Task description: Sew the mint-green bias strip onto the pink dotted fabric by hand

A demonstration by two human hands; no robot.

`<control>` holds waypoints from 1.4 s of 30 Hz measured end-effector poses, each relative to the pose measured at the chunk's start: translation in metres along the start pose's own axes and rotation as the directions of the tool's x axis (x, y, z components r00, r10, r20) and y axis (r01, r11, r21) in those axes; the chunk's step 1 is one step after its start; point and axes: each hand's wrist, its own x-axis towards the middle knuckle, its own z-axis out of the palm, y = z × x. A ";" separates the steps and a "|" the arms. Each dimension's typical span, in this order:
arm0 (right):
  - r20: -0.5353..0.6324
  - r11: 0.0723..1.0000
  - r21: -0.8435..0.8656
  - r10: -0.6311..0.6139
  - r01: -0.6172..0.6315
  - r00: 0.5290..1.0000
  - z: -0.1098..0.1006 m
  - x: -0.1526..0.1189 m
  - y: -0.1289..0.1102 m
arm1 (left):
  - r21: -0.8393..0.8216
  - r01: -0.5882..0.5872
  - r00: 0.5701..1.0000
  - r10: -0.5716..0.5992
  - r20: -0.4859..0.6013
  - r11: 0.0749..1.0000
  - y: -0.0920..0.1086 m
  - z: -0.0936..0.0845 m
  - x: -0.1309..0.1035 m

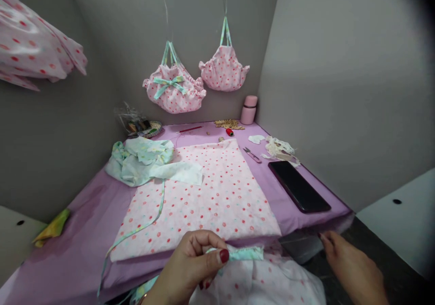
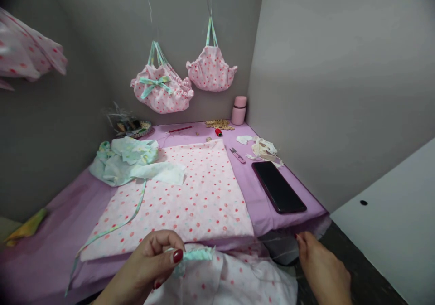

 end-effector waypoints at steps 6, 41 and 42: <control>0.096 0.708 0.690 0.116 -0.150 0.989 -0.053 -0.022 -0.081 | 0.156 -0.017 1.000 0.016 0.007 0.988 -0.005 0.003 0.002; 0.065 0.386 0.908 -0.511 0.161 0.857 -0.081 -0.042 -0.155 | 0.387 -0.108 0.989 0.058 0.139 0.916 -0.023 0.007 0.007; 0.055 0.389 0.905 -0.510 0.173 0.858 -0.081 -0.042 -0.155 | 0.399 -0.108 0.988 0.055 0.141 0.911 -0.023 0.006 0.007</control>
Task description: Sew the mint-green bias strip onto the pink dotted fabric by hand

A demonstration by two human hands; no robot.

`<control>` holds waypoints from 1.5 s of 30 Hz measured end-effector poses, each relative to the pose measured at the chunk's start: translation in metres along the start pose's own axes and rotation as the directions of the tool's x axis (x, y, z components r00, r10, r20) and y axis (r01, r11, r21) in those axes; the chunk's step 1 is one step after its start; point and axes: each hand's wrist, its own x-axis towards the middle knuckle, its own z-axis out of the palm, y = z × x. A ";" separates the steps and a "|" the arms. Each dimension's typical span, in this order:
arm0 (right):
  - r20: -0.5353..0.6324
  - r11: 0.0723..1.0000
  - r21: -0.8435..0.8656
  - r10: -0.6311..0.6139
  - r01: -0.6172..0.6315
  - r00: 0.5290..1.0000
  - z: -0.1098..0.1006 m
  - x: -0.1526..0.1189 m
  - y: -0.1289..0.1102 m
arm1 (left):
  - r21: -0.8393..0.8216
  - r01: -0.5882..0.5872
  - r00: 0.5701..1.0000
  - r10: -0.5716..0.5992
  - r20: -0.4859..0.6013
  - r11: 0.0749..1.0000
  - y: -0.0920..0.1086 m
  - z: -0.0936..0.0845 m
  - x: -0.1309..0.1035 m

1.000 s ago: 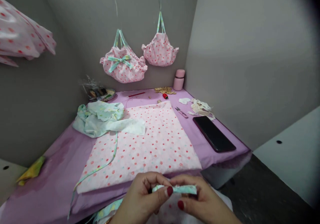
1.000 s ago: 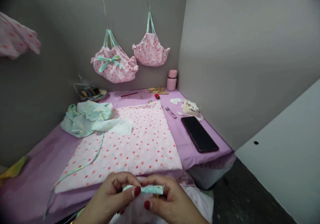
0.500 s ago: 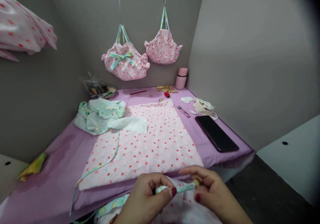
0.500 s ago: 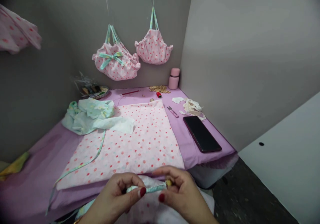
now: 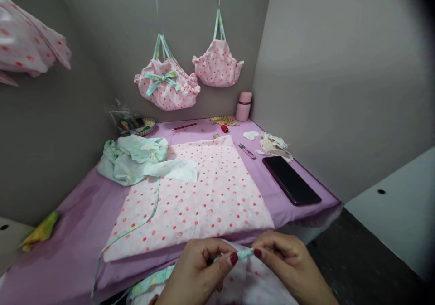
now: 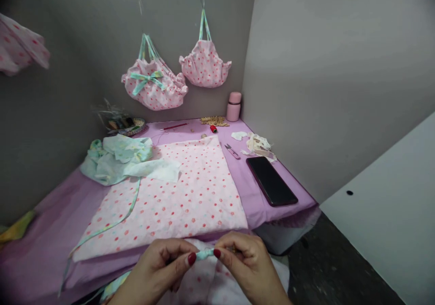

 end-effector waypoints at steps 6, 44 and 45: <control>0.022 0.995 -0.070 -0.076 0.077 0.997 -0.005 -0.001 -0.001 | 0.191 -0.029 0.998 0.039 -0.050 0.981 0.004 0.000 -0.004; 0.370 0.754 0.441 0.342 -0.488 0.864 0.004 0.004 0.027 | 0.412 -0.251 0.946 0.312 -0.088 0.876 0.009 0.004 -0.009; 0.396 0.788 0.403 0.308 -0.465 0.865 0.005 0.005 0.025 | 0.442 -0.254 0.944 0.321 -0.081 0.860 0.009 0.004 -0.009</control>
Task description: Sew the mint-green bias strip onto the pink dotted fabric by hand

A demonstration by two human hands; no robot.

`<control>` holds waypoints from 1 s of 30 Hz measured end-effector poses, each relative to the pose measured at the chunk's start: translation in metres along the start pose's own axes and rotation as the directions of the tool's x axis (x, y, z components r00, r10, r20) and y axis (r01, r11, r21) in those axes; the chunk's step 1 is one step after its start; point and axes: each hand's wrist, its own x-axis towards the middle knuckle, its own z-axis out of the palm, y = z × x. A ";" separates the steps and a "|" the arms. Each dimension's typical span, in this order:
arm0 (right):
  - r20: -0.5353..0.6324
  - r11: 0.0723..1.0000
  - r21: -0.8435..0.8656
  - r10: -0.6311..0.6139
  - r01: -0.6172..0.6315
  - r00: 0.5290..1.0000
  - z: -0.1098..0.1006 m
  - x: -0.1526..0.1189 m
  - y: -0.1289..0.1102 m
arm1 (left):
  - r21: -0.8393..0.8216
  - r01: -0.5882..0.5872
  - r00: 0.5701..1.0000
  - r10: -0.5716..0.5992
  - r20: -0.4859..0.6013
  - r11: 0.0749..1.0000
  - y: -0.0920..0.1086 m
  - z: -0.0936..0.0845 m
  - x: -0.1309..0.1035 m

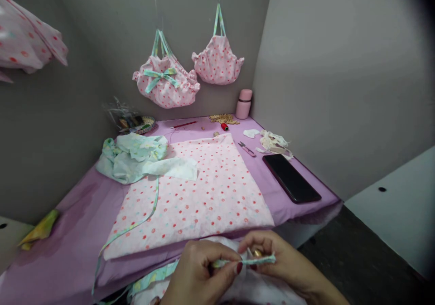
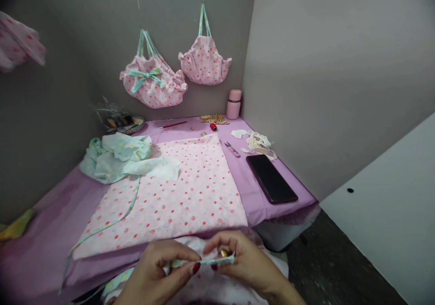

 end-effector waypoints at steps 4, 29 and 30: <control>-0.141 0.993 -0.102 -0.080 0.066 0.987 -0.003 -0.003 -0.009 | 0.142 -0.050 0.999 0.051 -0.003 0.989 -0.002 -0.001 0.000; -0.149 0.725 -0.634 -0.456 0.269 0.877 0.040 -0.022 -0.006 | 0.013 0.078 0.976 -0.074 -0.206 0.997 -0.013 0.008 0.001; -0.138 0.719 -0.639 -0.458 0.275 0.878 0.042 -0.021 -0.005 | -0.003 0.089 0.976 -0.087 -0.198 0.996 -0.013 0.008 0.001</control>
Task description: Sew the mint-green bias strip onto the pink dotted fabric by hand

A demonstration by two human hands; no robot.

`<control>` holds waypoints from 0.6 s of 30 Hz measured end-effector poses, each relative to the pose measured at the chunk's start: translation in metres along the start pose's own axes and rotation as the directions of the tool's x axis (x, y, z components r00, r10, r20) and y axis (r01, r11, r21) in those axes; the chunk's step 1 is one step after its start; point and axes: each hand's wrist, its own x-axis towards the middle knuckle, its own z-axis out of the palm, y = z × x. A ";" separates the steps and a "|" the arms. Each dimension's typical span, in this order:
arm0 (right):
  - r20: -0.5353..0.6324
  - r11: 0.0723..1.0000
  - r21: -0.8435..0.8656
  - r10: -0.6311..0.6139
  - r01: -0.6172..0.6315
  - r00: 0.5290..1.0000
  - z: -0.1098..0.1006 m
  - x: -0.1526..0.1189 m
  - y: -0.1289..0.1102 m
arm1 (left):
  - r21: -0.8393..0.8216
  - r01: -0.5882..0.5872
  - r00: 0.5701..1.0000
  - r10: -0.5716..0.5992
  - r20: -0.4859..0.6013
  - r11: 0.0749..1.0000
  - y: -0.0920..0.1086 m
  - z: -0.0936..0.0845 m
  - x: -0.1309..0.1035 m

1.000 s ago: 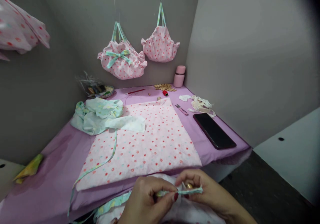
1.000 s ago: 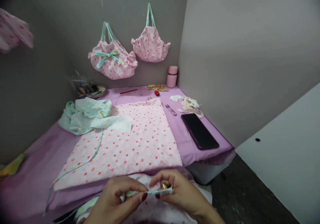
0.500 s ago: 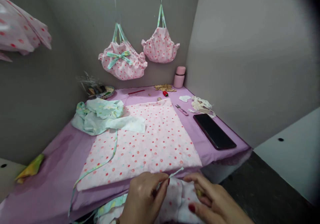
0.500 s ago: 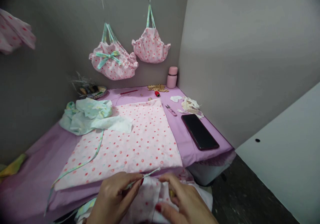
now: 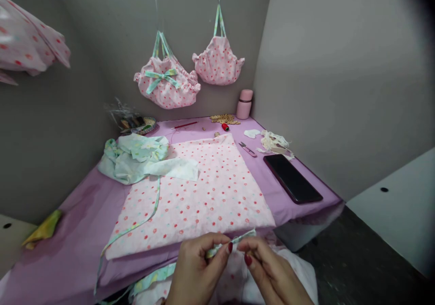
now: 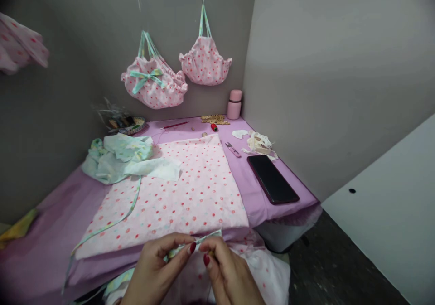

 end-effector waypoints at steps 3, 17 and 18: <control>0.018 0.999 -0.046 -0.006 0.007 1.000 0.001 0.001 0.001 | -0.031 0.050 0.999 -0.050 0.012 0.998 -0.001 0.001 0.000; -0.018 0.976 -0.181 -0.129 0.124 0.991 0.002 0.003 0.005 | -0.216 0.143 0.989 -0.133 0.056 0.966 -0.004 0.006 0.001; -0.016 0.975 -0.164 -0.157 0.152 0.987 0.001 0.003 0.005 | -0.225 0.141 0.990 -0.131 0.058 0.964 -0.005 0.005 0.001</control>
